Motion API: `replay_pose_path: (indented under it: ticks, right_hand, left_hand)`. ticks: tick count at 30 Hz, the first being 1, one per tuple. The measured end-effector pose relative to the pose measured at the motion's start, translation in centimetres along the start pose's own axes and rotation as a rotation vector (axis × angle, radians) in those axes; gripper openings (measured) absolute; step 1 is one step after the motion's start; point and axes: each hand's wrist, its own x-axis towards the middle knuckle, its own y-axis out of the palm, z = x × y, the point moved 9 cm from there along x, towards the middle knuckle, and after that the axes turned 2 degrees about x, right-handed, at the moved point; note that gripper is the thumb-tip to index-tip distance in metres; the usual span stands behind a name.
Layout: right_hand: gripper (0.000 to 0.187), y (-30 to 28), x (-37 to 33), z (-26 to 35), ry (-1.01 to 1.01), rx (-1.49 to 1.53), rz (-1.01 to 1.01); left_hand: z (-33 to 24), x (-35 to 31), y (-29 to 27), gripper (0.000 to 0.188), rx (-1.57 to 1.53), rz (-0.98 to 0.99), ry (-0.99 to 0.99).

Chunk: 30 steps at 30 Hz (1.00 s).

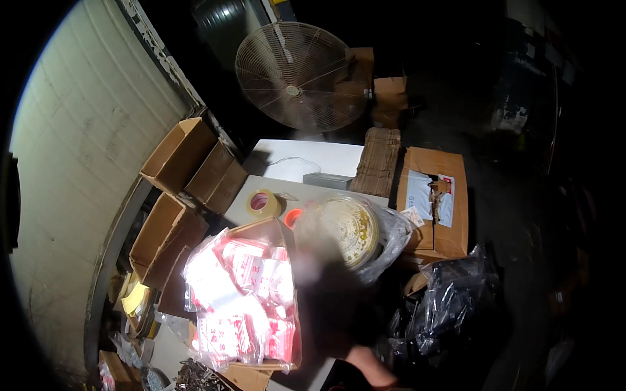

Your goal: The person picks small metal parts from a cardboard box, places them into small plastic bags, and sets the bags on the table. Later, the person uses a tape dispenser to seal a cardboard box containing bubble wrap.

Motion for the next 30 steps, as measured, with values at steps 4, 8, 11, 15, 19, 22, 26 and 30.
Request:
replay_pose_path:
  ticks: [4, 8, 11, 15, 19, 22, 26, 30]
  right_hand:
    - [0.025, -13.3, 0.4, 9.9, 0.217, -0.48, 0.322]
    - [0.023, -23.9, 7.0, 16.4, 0.012, -0.414, -0.226]
    - [0.021, -28.1, 17.6, 16.5, -0.207, -0.482, -0.411]
    - [0.02, -30.0, 33.3, 5.7, 0.087, -1.009, -0.268]
    - [0.035, -24.8, 38.6, -0.1, 0.307, -1.183, 0.148]
    - [0.04, -21.0, 39.5, -2.3, 0.406, -1.039, 0.273]
    - [0.036, -22.4, 41.1, -4.3, 0.405, -1.03, 0.129]
    - [0.03, -23.0, 41.3, -1.6, 0.198, -0.957, -0.046]
  left_hand:
    - [2.0, -1.3, 0.3, 0.028, 0.006, 0.023, -0.083]
    - [4.1, -3.6, -0.9, 0.029, 0.018, 0.043, -0.168]
    - [5.0, -4.6, -1.8, 0.029, 0.016, 0.051, -0.209]
    - [4.5, -2.2, -0.3, 0.029, -0.022, 0.079, -0.164]
    - [5.6, -3.8, -1.1, 0.03, -0.019, 0.083, -0.213]
    - [6.3, -4.9, -1.5, 0.03, -0.015, 0.093, -0.244]
    - [6.4, -4.0, -1.5, 0.031, -0.03, 0.11, -0.228]
    - [7.2, -4.8, -1.6, 0.031, -0.039, 0.12, -0.245]
